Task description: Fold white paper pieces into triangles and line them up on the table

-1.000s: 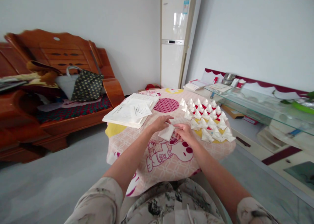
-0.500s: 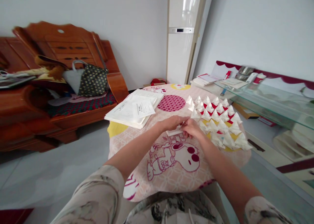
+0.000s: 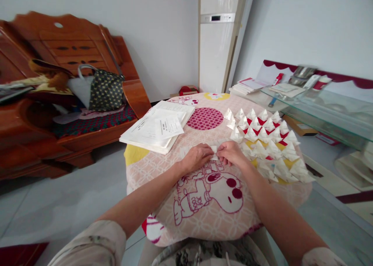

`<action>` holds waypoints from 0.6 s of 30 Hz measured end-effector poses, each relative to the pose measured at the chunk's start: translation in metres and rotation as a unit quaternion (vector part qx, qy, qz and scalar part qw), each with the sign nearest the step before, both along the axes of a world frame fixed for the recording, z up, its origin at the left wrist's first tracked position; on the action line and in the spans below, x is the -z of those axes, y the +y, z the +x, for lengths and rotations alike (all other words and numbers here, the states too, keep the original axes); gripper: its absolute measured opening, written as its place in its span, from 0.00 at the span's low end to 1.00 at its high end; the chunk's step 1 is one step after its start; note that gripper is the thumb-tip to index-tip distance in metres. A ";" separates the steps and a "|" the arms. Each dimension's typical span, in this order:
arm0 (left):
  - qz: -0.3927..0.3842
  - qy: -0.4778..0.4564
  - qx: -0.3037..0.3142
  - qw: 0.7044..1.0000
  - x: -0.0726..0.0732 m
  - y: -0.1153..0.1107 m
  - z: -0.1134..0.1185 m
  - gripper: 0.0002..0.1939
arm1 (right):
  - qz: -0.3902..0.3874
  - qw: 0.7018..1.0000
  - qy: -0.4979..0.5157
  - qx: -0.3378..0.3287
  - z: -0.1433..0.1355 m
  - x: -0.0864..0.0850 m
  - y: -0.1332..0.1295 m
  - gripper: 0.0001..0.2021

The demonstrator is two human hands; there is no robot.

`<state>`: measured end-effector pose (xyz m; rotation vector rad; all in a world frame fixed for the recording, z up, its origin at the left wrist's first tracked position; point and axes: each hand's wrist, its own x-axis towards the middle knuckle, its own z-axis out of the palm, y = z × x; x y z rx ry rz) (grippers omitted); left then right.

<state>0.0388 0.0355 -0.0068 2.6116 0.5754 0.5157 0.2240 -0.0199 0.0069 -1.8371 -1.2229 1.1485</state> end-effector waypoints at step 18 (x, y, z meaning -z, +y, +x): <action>0.072 0.021 0.014 0.997 0.010 -0.020 -0.006 0.17 | -0.006 0.993 -0.116 -0.034 -0.002 -0.008 0.013 0.12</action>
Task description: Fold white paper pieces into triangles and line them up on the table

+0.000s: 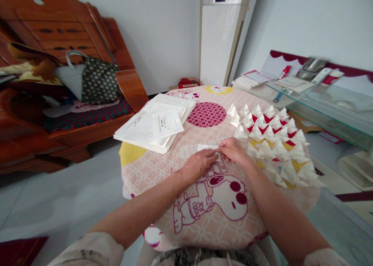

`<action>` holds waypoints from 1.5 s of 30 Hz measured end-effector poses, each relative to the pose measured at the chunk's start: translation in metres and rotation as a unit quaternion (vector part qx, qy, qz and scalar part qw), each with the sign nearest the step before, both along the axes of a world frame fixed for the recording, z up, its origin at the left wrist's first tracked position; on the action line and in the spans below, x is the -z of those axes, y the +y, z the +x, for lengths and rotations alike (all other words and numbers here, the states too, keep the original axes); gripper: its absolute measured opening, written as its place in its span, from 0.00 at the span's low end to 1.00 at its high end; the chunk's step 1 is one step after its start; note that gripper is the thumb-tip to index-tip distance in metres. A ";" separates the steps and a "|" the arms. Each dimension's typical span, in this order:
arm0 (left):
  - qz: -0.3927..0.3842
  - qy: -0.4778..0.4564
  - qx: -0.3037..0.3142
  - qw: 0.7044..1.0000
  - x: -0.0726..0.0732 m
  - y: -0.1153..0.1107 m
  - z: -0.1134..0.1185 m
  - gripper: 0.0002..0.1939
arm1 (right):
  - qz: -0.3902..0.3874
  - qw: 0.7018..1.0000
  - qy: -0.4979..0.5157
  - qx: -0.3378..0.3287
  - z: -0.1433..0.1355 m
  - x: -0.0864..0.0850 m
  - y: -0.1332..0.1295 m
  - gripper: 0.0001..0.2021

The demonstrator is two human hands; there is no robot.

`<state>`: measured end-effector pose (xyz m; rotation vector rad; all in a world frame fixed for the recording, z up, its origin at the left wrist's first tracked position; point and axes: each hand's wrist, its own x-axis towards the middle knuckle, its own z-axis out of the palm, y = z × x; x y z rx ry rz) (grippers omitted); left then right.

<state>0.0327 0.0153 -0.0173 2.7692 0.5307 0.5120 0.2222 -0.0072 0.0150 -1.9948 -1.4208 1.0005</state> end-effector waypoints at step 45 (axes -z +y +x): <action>0.032 0.138 -0.061 0.988 -0.003 -0.004 0.004 0.26 | 0.007 0.993 0.070 0.095 -0.002 0.005 -0.005 0.08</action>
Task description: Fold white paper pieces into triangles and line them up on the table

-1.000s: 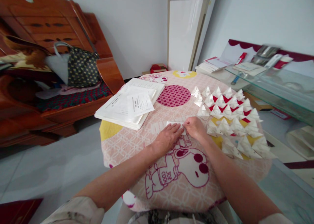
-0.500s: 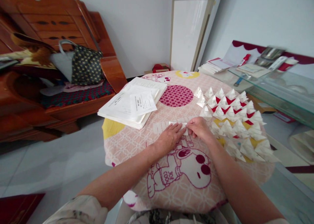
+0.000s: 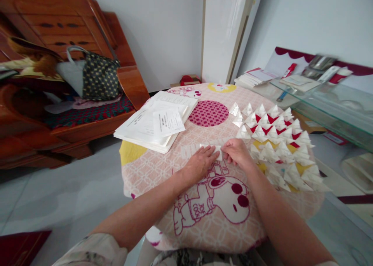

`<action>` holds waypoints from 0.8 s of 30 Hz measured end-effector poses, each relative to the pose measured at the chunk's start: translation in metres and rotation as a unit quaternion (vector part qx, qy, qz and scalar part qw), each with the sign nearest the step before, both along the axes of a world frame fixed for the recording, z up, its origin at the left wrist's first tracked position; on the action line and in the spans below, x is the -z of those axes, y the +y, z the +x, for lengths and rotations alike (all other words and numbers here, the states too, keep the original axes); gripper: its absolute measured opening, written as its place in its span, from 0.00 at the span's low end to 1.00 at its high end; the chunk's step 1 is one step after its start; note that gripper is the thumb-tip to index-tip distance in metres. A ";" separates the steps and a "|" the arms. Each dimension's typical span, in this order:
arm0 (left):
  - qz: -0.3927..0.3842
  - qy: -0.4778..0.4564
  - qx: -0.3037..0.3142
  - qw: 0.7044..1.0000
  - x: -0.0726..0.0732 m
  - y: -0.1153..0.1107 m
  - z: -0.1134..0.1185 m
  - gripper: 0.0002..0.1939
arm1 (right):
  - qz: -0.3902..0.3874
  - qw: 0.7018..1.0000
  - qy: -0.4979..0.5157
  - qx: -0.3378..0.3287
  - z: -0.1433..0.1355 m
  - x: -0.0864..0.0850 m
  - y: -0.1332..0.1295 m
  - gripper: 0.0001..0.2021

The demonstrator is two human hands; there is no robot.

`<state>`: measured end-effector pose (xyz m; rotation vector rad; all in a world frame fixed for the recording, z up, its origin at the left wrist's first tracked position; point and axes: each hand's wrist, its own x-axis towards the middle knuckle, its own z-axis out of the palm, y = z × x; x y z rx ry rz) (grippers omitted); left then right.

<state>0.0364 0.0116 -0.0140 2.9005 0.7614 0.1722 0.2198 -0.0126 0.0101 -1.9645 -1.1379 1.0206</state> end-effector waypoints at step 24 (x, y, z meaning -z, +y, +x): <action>0.045 0.002 -0.003 0.999 0.005 -0.001 -0.001 0.23 | 0.087 0.966 -0.214 -0.120 -0.002 0.001 -0.019 0.14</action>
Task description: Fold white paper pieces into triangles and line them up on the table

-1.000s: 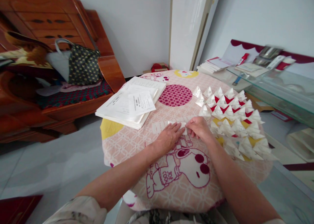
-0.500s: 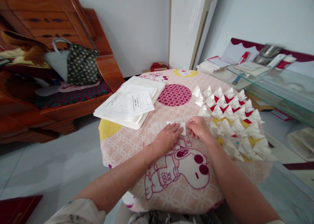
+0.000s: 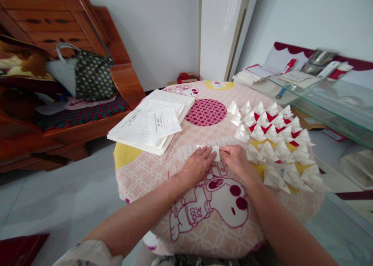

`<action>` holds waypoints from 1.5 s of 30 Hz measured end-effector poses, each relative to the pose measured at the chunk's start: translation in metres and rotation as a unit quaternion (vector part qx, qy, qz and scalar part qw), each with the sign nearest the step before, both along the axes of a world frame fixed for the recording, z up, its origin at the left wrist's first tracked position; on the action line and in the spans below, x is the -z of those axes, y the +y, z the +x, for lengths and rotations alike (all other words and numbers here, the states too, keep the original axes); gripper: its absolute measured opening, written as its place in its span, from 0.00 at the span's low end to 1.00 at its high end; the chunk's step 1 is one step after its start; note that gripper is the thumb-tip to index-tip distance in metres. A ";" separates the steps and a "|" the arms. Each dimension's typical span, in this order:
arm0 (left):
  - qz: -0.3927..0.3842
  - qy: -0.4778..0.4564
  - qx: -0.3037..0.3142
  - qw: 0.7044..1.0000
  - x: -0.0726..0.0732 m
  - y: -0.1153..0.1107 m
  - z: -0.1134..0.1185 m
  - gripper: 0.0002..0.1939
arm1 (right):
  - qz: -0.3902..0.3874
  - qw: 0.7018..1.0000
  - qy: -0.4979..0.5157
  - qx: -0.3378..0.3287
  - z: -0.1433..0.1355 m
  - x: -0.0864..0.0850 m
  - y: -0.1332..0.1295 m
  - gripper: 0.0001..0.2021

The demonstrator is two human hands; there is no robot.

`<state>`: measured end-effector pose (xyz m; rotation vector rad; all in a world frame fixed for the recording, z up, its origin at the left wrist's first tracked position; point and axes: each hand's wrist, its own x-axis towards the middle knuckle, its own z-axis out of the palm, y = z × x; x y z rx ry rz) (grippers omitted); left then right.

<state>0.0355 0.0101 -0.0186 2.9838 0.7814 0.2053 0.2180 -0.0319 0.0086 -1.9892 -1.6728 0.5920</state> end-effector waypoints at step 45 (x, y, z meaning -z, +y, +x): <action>-0.149 -0.040 0.109 0.982 -0.028 0.022 -0.029 0.17 | -0.061 0.995 -0.072 0.019 -0.009 -0.013 -0.003 0.22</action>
